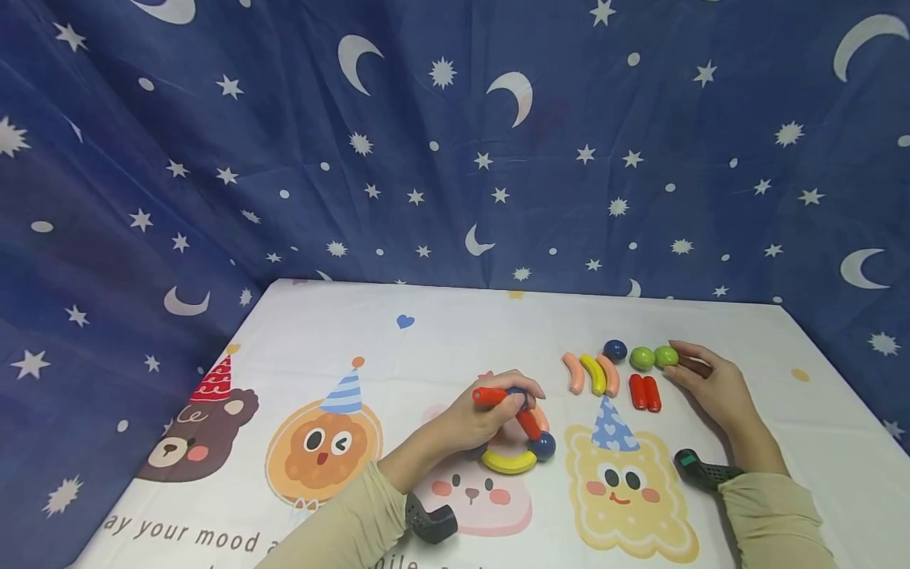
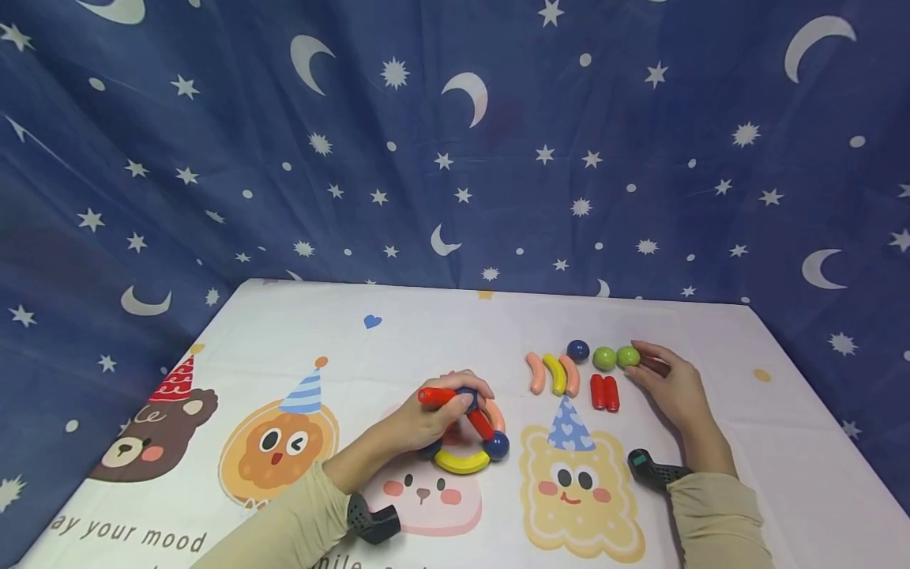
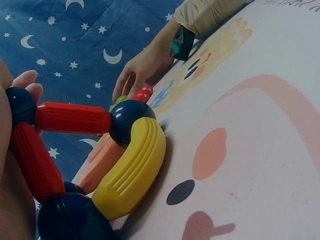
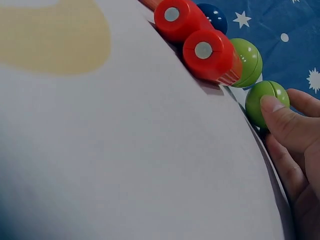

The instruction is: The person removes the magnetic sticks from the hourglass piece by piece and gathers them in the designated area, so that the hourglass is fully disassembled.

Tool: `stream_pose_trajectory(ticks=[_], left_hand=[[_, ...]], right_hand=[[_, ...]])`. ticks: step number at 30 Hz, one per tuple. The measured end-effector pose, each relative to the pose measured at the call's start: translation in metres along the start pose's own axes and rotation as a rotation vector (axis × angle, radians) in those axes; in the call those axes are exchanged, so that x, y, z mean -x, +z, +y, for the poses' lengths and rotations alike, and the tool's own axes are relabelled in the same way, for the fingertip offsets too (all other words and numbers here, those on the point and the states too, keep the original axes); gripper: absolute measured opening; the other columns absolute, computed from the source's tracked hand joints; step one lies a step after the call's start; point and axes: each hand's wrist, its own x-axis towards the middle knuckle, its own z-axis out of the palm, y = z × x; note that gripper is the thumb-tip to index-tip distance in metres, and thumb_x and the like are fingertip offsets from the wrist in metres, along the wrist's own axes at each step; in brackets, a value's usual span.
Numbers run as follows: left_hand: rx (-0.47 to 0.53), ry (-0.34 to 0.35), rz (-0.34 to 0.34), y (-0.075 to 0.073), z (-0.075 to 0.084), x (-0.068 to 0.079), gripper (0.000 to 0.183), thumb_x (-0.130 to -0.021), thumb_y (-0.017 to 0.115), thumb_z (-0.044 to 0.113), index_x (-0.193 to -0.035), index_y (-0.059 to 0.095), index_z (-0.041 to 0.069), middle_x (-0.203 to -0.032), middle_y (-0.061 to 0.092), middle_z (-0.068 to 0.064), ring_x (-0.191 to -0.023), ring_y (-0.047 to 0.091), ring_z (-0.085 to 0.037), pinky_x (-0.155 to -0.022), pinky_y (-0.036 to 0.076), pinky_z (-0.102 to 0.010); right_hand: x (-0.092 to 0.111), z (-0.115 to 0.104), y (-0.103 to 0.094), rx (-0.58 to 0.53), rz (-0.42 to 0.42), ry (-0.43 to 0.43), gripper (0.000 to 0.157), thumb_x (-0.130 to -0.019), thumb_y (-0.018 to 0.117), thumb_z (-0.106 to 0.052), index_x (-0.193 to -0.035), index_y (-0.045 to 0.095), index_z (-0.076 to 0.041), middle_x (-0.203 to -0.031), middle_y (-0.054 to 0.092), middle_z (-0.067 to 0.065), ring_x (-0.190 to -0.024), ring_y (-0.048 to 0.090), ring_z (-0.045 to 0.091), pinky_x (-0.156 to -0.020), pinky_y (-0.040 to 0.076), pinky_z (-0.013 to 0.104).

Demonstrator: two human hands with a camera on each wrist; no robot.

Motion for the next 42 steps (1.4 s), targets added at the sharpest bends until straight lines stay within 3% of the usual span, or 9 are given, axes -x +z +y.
stream_pose_trajectory(ticks=[9, 15, 20, 23, 26, 29, 31, 37, 42], left_hand=[[0.026, -0.007, -0.001, 0.002, 0.000, -0.002, 0.043, -0.093, 0.036, 0.043, -0.117, 0.060, 0.016, -0.103, 0.067, -0.011, -0.093, 0.056, -0.006, -0.077, 0.044, -0.022], [0.018, -0.005, -0.005, 0.001, -0.001, 0.000, 0.040, -0.095, 0.038, 0.041, -0.117, 0.059, 0.016, -0.103, 0.067, -0.011, -0.094, 0.057, -0.007, -0.083, 0.045, -0.024], [0.005, -0.044, 0.002, -0.003, 0.000, 0.003, 0.035, -0.096, 0.040, 0.039, -0.117, 0.060, 0.018, -0.105, 0.066, -0.008, -0.096, 0.056, -0.007, -0.084, 0.045, -0.026], [0.016, -0.052, 0.005, -0.004, 0.001, 0.003, 0.030, -0.096, 0.043, 0.034, -0.116, 0.060, 0.019, -0.105, 0.067, -0.007, -0.095, 0.056, -0.008, -0.081, 0.045, -0.023], [0.078, 0.006, -0.019, -0.006, 0.001, 0.002, 0.027, -0.097, 0.046, 0.029, -0.117, 0.058, 0.015, -0.102, 0.070, -0.011, -0.095, 0.062, -0.014, -0.083, 0.048, -0.025], [0.089, 0.075, -0.047, -0.008, -0.002, 0.000, 0.038, -0.098, 0.046, 0.042, -0.117, 0.056, 0.011, -0.098, 0.070, -0.012, -0.092, 0.065, -0.019, -0.085, 0.050, -0.026], [0.056, 0.065, -0.050, -0.009, -0.003, 0.001, 0.042, -0.097, 0.047, 0.045, -0.120, 0.055, 0.011, -0.102, 0.069, -0.008, -0.092, 0.064, -0.016, -0.087, 0.051, -0.026], [-0.174, -0.056, -0.039, -0.008, -0.003, 0.004, 0.030, -0.095, 0.056, 0.021, -0.122, 0.057, 0.008, -0.114, 0.063, -0.003, -0.101, 0.058, -0.010, -0.094, 0.046, -0.021], [-0.166, -0.087, -0.065, -0.005, -0.001, 0.002, 0.036, -0.089, 0.064, 0.016, -0.123, 0.055, 0.008, -0.114, 0.062, -0.003, -0.101, 0.057, -0.010, -0.095, 0.045, -0.020]], right_hand=[[0.002, 0.001, -0.003, -0.020, 0.013, 0.021, 0.064, -0.091, 0.058, -0.047, -0.141, 0.044, -0.010, -0.143, 0.044, 0.021, -0.127, 0.046, 0.044, -0.097, 0.041, 0.052], [0.003, -0.022, -0.008, -0.123, 0.120, 0.001, 0.055, -0.092, 0.058, -0.043, -0.136, 0.050, -0.010, -0.135, 0.053, 0.015, -0.119, 0.058, 0.023, -0.079, 0.051, 0.015], [0.011, -0.088, -0.007, -0.175, 0.162, -0.153, 0.044, -0.091, 0.061, -0.037, -0.128, 0.058, -0.012, -0.125, 0.061, 0.009, -0.109, 0.060, 0.006, -0.082, 0.047, 0.008], [0.028, -0.145, 0.002, -0.154, 0.122, -0.344, 0.036, -0.089, 0.067, -0.023, -0.121, 0.063, -0.009, -0.117, 0.064, 0.009, -0.107, 0.063, 0.018, -0.087, 0.049, 0.018], [0.051, -0.191, 0.018, -0.130, 0.048, -0.585, 0.034, -0.082, 0.074, -0.015, -0.115, 0.067, -0.010, -0.110, 0.066, 0.003, -0.100, 0.066, 0.019, -0.084, 0.053, 0.025], [0.076, -0.223, 0.034, -0.083, -0.032, -0.784, 0.040, -0.077, 0.079, -0.019, -0.115, 0.068, -0.014, -0.109, 0.066, -0.004, -0.099, 0.065, 0.012, -0.083, 0.055, 0.031], [0.089, -0.237, 0.044, -0.024, -0.063, -0.872, 0.043, -0.076, 0.080, -0.024, -0.116, 0.067, -0.017, -0.111, 0.064, -0.007, -0.100, 0.064, 0.009, -0.083, 0.054, 0.032], [0.107, -0.252, 0.066, 0.158, -0.076, -0.901, 0.040, -0.079, 0.077, -0.030, -0.117, 0.067, -0.021, -0.113, 0.062, -0.006, -0.104, 0.061, 0.010, -0.086, 0.053, 0.028], [0.109, -0.249, 0.071, 0.182, -0.046, -0.830, 0.038, -0.077, 0.079, -0.020, -0.114, 0.068, -0.020, -0.107, 0.067, -0.005, -0.100, 0.064, 0.011, -0.086, 0.054, 0.029]])
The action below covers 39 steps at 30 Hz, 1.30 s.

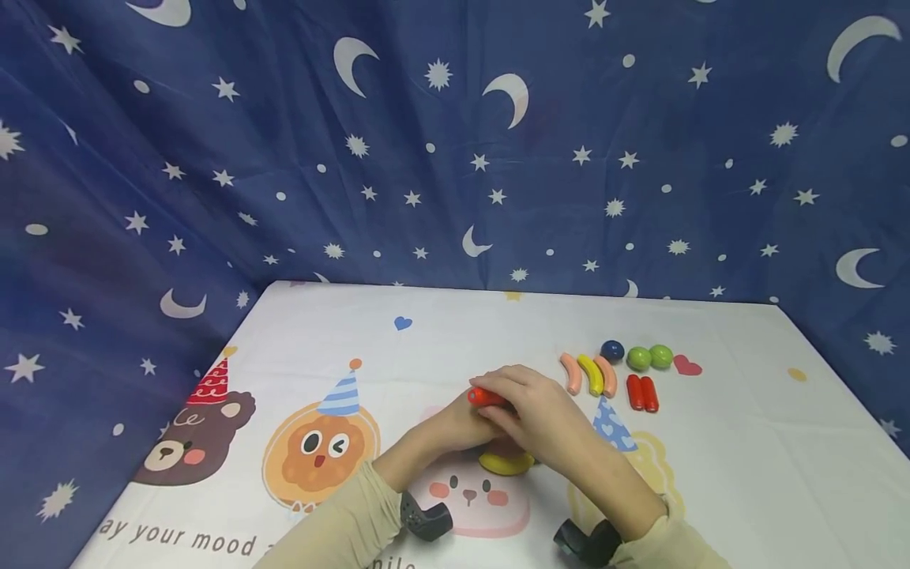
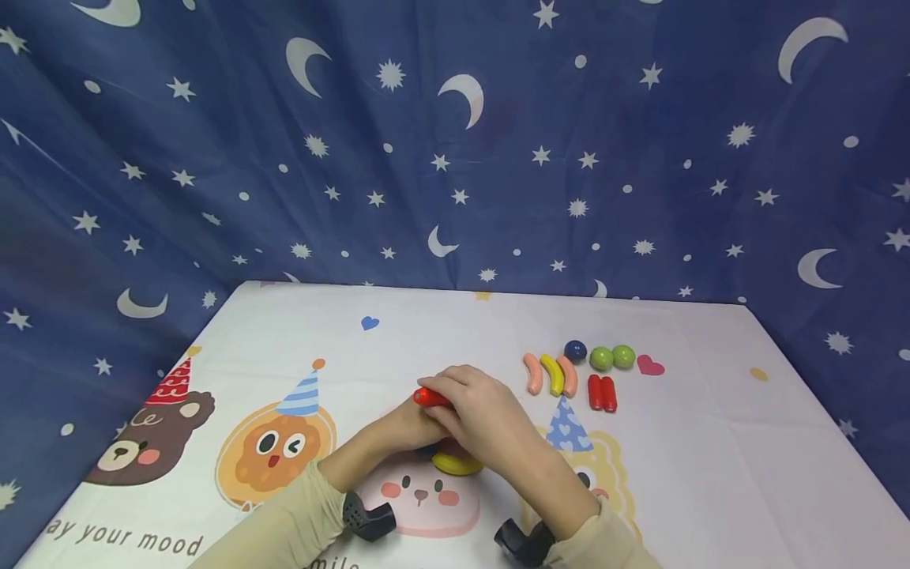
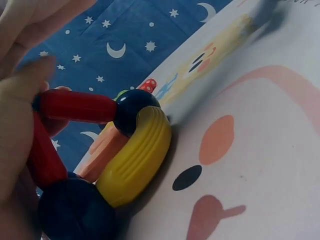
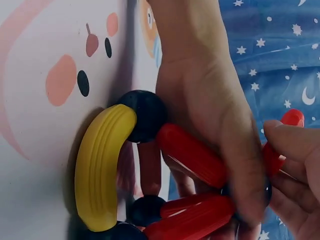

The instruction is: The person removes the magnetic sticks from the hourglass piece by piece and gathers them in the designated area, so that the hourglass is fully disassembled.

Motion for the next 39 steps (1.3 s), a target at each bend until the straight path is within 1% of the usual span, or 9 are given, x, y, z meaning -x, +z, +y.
stream_pose_trajectory(ticks=[5, 11, 14, 17, 20, 21, 26, 32, 39], left_hand=[[-0.004, -0.018, -0.001, 0.000, 0.000, -0.002, 0.034, -0.088, 0.065, 0.016, -0.119, 0.056, 0.010, -0.108, 0.062, 0.001, -0.095, 0.055, -0.005, -0.093, 0.045, -0.019], [-0.006, -0.014, -0.004, -0.002, 0.000, -0.001, 0.034, -0.088, 0.066, 0.019, -0.119, 0.056, 0.012, -0.109, 0.062, 0.002, -0.097, 0.054, -0.006, -0.093, 0.045, -0.020], [-0.019, 0.006, 0.001, -0.003, 0.000, -0.001, 0.039, -0.084, 0.070, 0.017, -0.121, 0.056, 0.011, -0.110, 0.062, 0.001, -0.098, 0.055, -0.007, -0.094, 0.045, -0.021], [-0.021, 0.055, 0.008, -0.003, 0.000, -0.002, 0.038, -0.084, 0.071, 0.013, -0.119, 0.055, 0.011, -0.106, 0.062, 0.000, -0.095, 0.055, -0.008, -0.092, 0.046, -0.022], [0.033, 0.097, 0.009, -0.001, -0.003, -0.004, 0.030, -0.087, 0.068, 0.014, -0.115, 0.056, 0.015, -0.101, 0.062, 0.002, -0.092, 0.057, -0.006, -0.089, 0.047, -0.022], [0.068, 0.100, 0.004, 0.000, -0.004, -0.004, 0.029, -0.089, 0.066, 0.015, -0.116, 0.055, 0.016, -0.101, 0.063, 0.002, -0.093, 0.058, -0.005, -0.089, 0.048, -0.022], [0.236, 0.054, -0.021, 0.002, 0.000, -0.002, 0.035, -0.092, 0.063, 0.018, -0.123, 0.051, 0.011, -0.107, 0.068, -0.007, -0.100, 0.064, -0.007, -0.094, 0.047, -0.021], [0.256, -0.011, -0.004, 0.004, -0.001, -0.002, 0.040, -0.089, 0.067, 0.021, -0.124, 0.051, 0.008, -0.112, 0.064, -0.007, -0.098, 0.063, -0.005, -0.091, 0.048, -0.018], [0.250, 0.002, 0.001, 0.005, -0.001, -0.003, 0.037, -0.088, 0.067, 0.021, -0.122, 0.052, 0.014, -0.111, 0.064, -0.004, -0.097, 0.062, -0.004, -0.090, 0.048, -0.018]], right_hand=[[-0.001, 0.003, 0.000, -0.049, 0.037, 0.010, 0.037, -0.076, 0.080, -0.017, -0.111, 0.068, -0.020, -0.103, 0.071, -0.005, -0.099, 0.066, 0.011, -0.085, 0.054, 0.029], [-0.004, 0.008, -0.002, -0.042, 0.061, -0.062, 0.035, -0.076, 0.079, -0.021, -0.110, 0.067, -0.020, -0.105, 0.071, -0.007, -0.104, 0.065, 0.012, -0.096, 0.049, 0.033], [-0.005, 0.010, -0.006, -0.092, 0.029, -0.080, 0.037, -0.075, 0.080, -0.022, -0.110, 0.068, -0.019, -0.099, 0.071, -0.010, -0.102, 0.066, 0.010, -0.105, 0.042, 0.037], [-0.006, 0.012, -0.012, -0.207, -0.029, -0.056, 0.038, -0.075, 0.080, -0.020, -0.111, 0.068, -0.018, -0.097, 0.072, -0.011, -0.102, 0.066, 0.009, -0.110, 0.035, 0.042], [-0.005, 0.016, -0.022, -0.288, -0.069, 0.002, 0.041, -0.078, 0.077, -0.020, -0.117, 0.066, -0.020, -0.102, 0.071, -0.012, -0.104, 0.065, 0.008, -0.107, 0.039, 0.042], [-0.004, 0.019, -0.025, -0.290, -0.075, 0.030, 0.042, -0.079, 0.077, -0.019, -0.118, 0.065, -0.021, -0.103, 0.071, -0.010, -0.093, 0.066, 0.007, -0.100, 0.045, 0.039], [0.002, 0.044, -0.046, -0.270, -0.090, 0.197, 0.040, -0.083, 0.073, -0.016, -0.120, 0.061, -0.024, -0.098, 0.073, -0.003, -0.082, 0.067, 0.011, -0.074, 0.053, 0.036], [0.020, 0.096, -0.068, -0.279, -0.121, 0.368, 0.038, -0.082, 0.073, -0.009, -0.118, 0.061, -0.012, -0.105, 0.070, 0.008, -0.093, 0.069, 0.023, -0.081, 0.056, 0.040], [0.052, 0.159, -0.083, -0.203, -0.239, 0.584, 0.042, -0.083, 0.071, -0.016, -0.122, 0.060, -0.004, -0.112, 0.064, 0.018, -0.101, 0.063, 0.037, -0.081, 0.055, 0.048]])
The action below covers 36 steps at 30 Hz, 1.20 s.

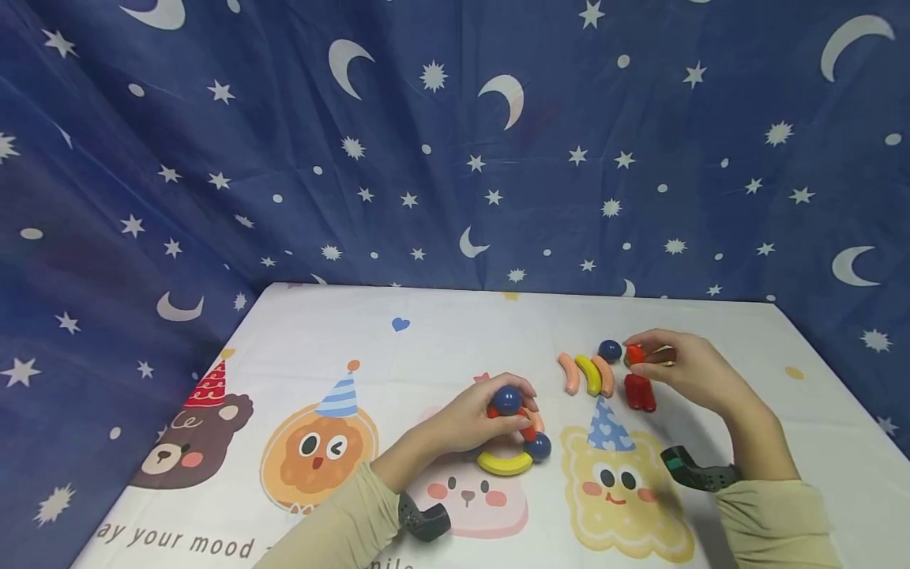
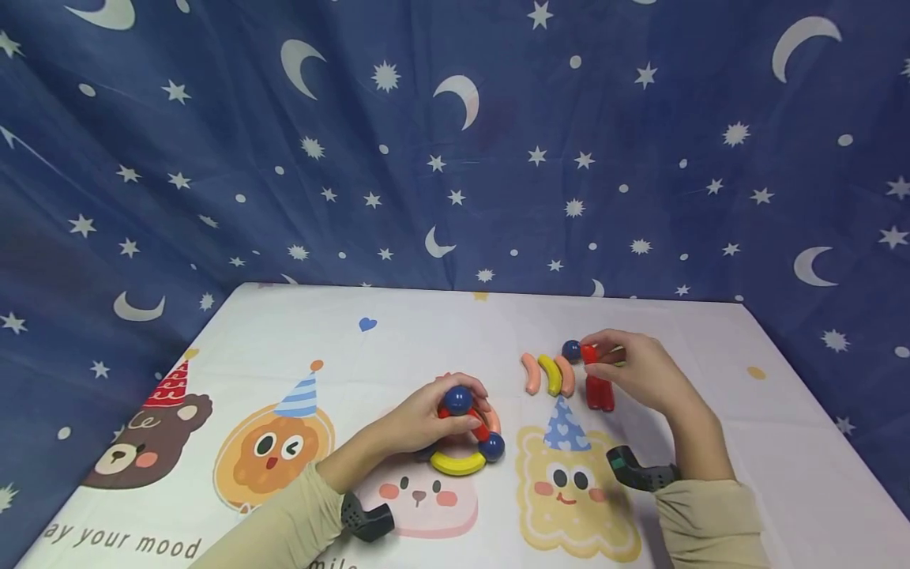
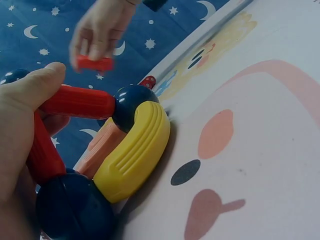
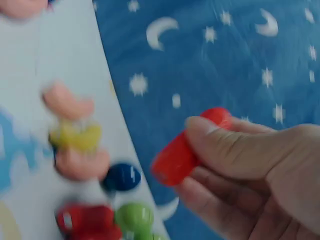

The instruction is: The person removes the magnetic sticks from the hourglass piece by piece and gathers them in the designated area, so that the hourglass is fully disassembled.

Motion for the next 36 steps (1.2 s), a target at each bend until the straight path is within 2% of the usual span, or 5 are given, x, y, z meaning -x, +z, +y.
stream_pose_trajectory(ticks=[7, 14, 23, 29, 36], left_hand=[[0.003, 0.001, -0.007, -0.001, -0.001, 0.000, 0.038, -0.088, 0.067, 0.021, -0.122, 0.052, 0.011, -0.112, 0.064, -0.007, -0.097, 0.062, -0.005, -0.090, 0.048, -0.018], [0.003, 0.015, -0.003, -0.001, -0.003, -0.001, 0.040, -0.089, 0.067, 0.020, -0.123, 0.051, 0.006, -0.112, 0.064, -0.008, -0.097, 0.062, -0.005, -0.090, 0.049, -0.019], [0.001, 0.041, -0.005, 0.000, -0.003, 0.000, 0.040, -0.089, 0.067, 0.020, -0.122, 0.051, 0.005, -0.111, 0.064, -0.008, -0.097, 0.062, -0.004, -0.089, 0.050, -0.020], [-0.011, 0.032, 0.000, -0.001, -0.002, 0.000, 0.040, -0.089, 0.067, 0.020, -0.123, 0.051, 0.006, -0.111, 0.064, -0.007, -0.096, 0.062, -0.004, -0.090, 0.049, -0.019], [-0.010, 0.000, -0.002, 0.000, -0.001, 0.001, 0.050, -0.089, 0.066, 0.023, -0.134, 0.045, 0.018, -0.118, 0.064, -0.005, -0.105, 0.062, -0.009, -0.095, 0.045, -0.018]], right_hand=[[-0.001, 0.047, -0.004, 0.043, -0.091, 0.137, 0.044, -0.082, 0.073, -0.023, -0.118, 0.061, 0.000, -0.098, 0.066, 0.011, -0.091, 0.059, 0.027, -0.076, 0.055, 0.041], [-0.004, 0.069, 0.002, 0.005, -0.157, 0.223, 0.052, -0.080, 0.075, -0.031, -0.117, 0.059, 0.002, -0.096, 0.063, 0.012, -0.087, 0.056, 0.022, -0.068, 0.050, 0.027], [-0.006, 0.080, 0.007, 0.049, -0.159, 0.223, 0.065, -0.081, 0.071, -0.044, -0.119, 0.058, 0.007, -0.093, 0.063, 0.012, -0.085, 0.055, 0.022, -0.068, 0.046, 0.028], [-0.007, 0.079, 0.007, 0.082, -0.165, 0.214, 0.059, -0.082, 0.071, -0.038, -0.118, 0.059, 0.007, -0.087, 0.061, 0.009, -0.081, 0.053, 0.021, -0.065, 0.043, 0.028], [-0.006, 0.075, 0.006, 0.099, -0.181, 0.260, 0.058, -0.083, 0.070, -0.040, -0.116, 0.060, 0.006, -0.085, 0.060, 0.008, -0.080, 0.053, 0.021, -0.065, 0.044, 0.029]])
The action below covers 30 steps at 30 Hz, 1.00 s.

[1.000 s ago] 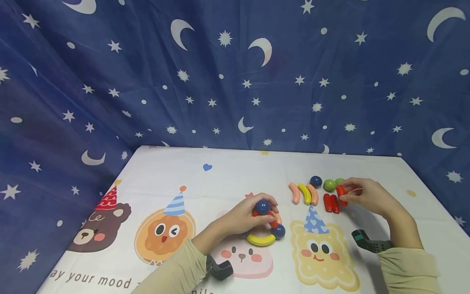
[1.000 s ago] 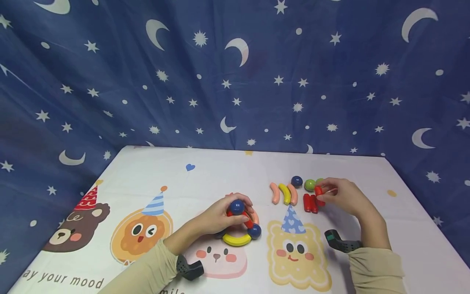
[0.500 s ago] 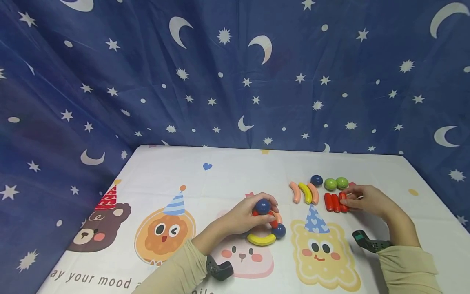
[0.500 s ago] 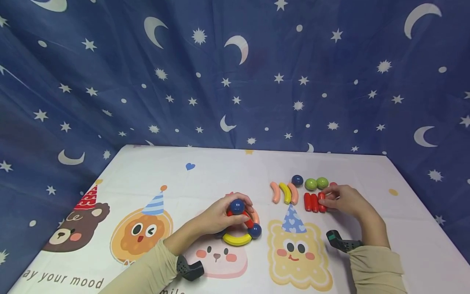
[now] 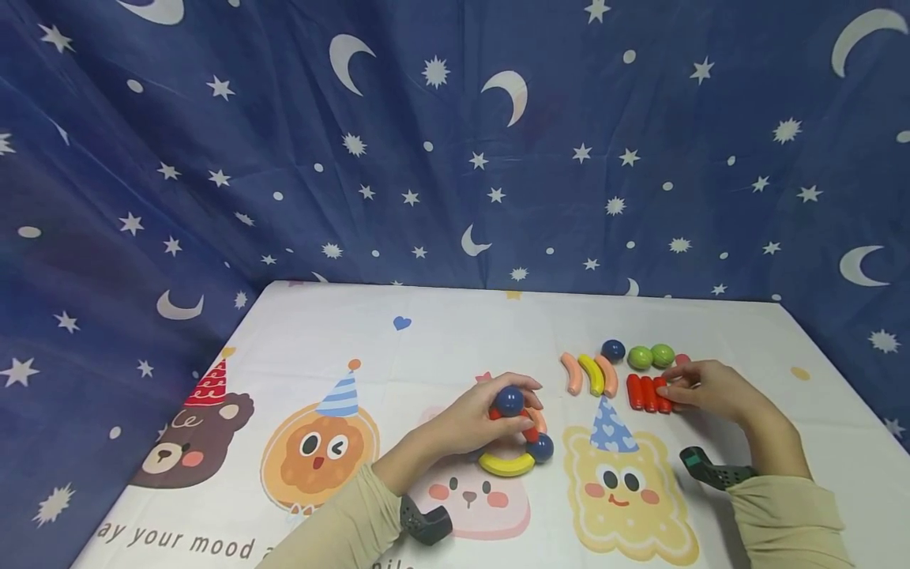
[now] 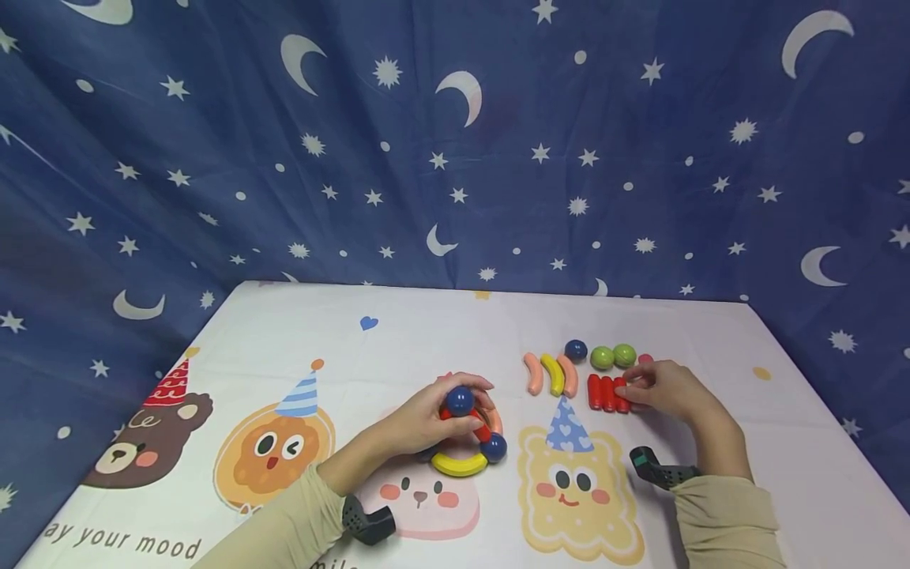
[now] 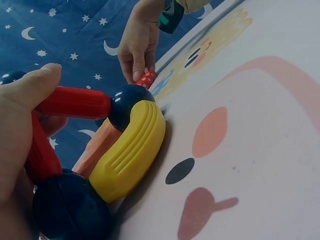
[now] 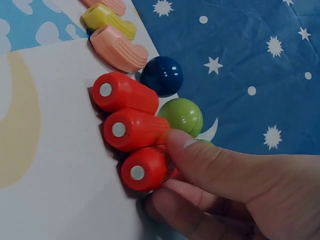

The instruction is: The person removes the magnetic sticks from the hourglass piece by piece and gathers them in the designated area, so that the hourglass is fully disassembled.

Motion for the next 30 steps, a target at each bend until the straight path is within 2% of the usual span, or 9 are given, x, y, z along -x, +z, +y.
stream_pose_trajectory(ticks=[3, 7, 9, 11, 16, 18, 20, 23, 30], left_hand=[[-0.021, -0.008, 0.006, 0.000, 0.000, 0.001, 0.059, -0.089, 0.066, 0.026, -0.140, 0.037, 0.026, -0.124, 0.062, 0.000, -0.115, 0.059, -0.012, -0.100, 0.043, -0.020], [-0.142, -0.039, 0.038, -0.002, 0.000, 0.002, 0.064, -0.088, 0.067, 0.035, -0.142, 0.033, 0.032, -0.130, 0.057, 0.013, -0.120, 0.054, -0.009, -0.105, 0.041, -0.028], [-0.210, -0.069, 0.049, -0.003, -0.001, 0.003, 0.062, -0.087, 0.066, 0.042, -0.141, 0.037, 0.033, -0.134, 0.052, 0.016, -0.124, 0.049, -0.009, -0.106, 0.040, -0.033], [-0.281, -0.083, 0.046, -0.004, -0.002, 0.003, 0.060, -0.086, 0.064, 0.048, -0.139, 0.042, 0.032, -0.141, 0.048, 0.013, -0.131, 0.042, -0.011, -0.109, 0.036, -0.038], [-0.389, -0.004, 0.042, -0.004, -0.006, 0.000, 0.056, -0.088, 0.061, 0.047, -0.136, 0.049, 0.022, -0.143, 0.049, 0.004, -0.138, 0.037, -0.011, -0.112, 0.026, -0.045], [-0.421, 0.046, 0.051, -0.004, -0.008, -0.002, 0.047, -0.089, 0.061, 0.044, -0.130, 0.054, 0.021, -0.134, 0.056, 0.007, -0.134, 0.041, -0.007, -0.111, 0.026, -0.046], [-0.437, 0.072, 0.059, -0.004, -0.009, -0.002, 0.038, -0.089, 0.061, 0.042, -0.122, 0.058, 0.024, -0.124, 0.061, 0.011, -0.128, 0.047, -0.005, -0.110, 0.027, -0.047], [-0.456, 0.090, 0.066, -0.003, -0.010, -0.003, 0.027, -0.089, 0.062, 0.039, -0.112, 0.063, 0.025, -0.113, 0.065, 0.013, -0.118, 0.052, -0.003, -0.108, 0.029, -0.048], [-0.459, 0.055, 0.055, -0.003, -0.011, -0.002, 0.040, -0.084, 0.064, 0.036, -0.120, 0.058, 0.019, -0.116, 0.064, 0.009, -0.113, 0.055, -0.001, -0.108, 0.030, -0.041]], right_hand=[[0.004, -0.007, -0.004, 0.014, -0.004, 0.021, 0.056, -0.084, 0.069, -0.041, -0.114, 0.062, 0.005, -0.084, 0.062, 0.008, -0.078, 0.054, 0.020, -0.066, 0.048, 0.031], [0.015, -0.036, -0.009, 0.038, 0.069, -0.056, 0.047, -0.085, 0.068, -0.035, -0.113, 0.063, 0.003, -0.084, 0.065, 0.006, -0.079, 0.059, 0.020, -0.069, 0.055, 0.035], [0.023, -0.061, -0.008, 0.048, 0.132, -0.139, 0.043, -0.085, 0.069, -0.031, -0.114, 0.064, 0.001, -0.087, 0.066, 0.007, -0.081, 0.063, 0.024, -0.070, 0.057, 0.037], [0.032, -0.091, -0.004, 0.042, 0.197, -0.244, 0.040, -0.084, 0.071, -0.029, -0.113, 0.065, -0.002, -0.089, 0.067, 0.006, -0.084, 0.066, 0.025, -0.071, 0.057, 0.037], [0.054, -0.158, 0.023, 0.011, 0.274, -0.589, 0.033, -0.079, 0.077, -0.019, -0.110, 0.068, -0.010, -0.092, 0.068, -0.001, -0.085, 0.068, 0.014, -0.073, 0.057, 0.030], [0.060, -0.176, 0.035, 0.034, 0.260, -0.672, 0.036, -0.078, 0.077, -0.018, -0.113, 0.067, -0.013, -0.096, 0.066, -0.004, -0.086, 0.067, 0.011, -0.073, 0.057, 0.026], [0.064, -0.188, 0.046, 0.071, 0.237, -0.698, 0.043, -0.077, 0.079, -0.020, -0.117, 0.065, -0.015, -0.102, 0.064, -0.003, -0.088, 0.066, 0.011, -0.074, 0.056, 0.025], [0.066, -0.197, 0.058, 0.129, 0.222, -0.674, 0.049, -0.076, 0.080, -0.022, -0.122, 0.064, -0.019, -0.108, 0.062, -0.003, -0.092, 0.063, 0.012, -0.078, 0.056, 0.026], [0.059, -0.198, 0.073, 0.108, 0.238, -0.663, 0.052, -0.075, 0.080, -0.019, -0.123, 0.062, -0.015, -0.111, 0.064, -0.001, -0.098, 0.062, 0.014, -0.084, 0.055, 0.033]])
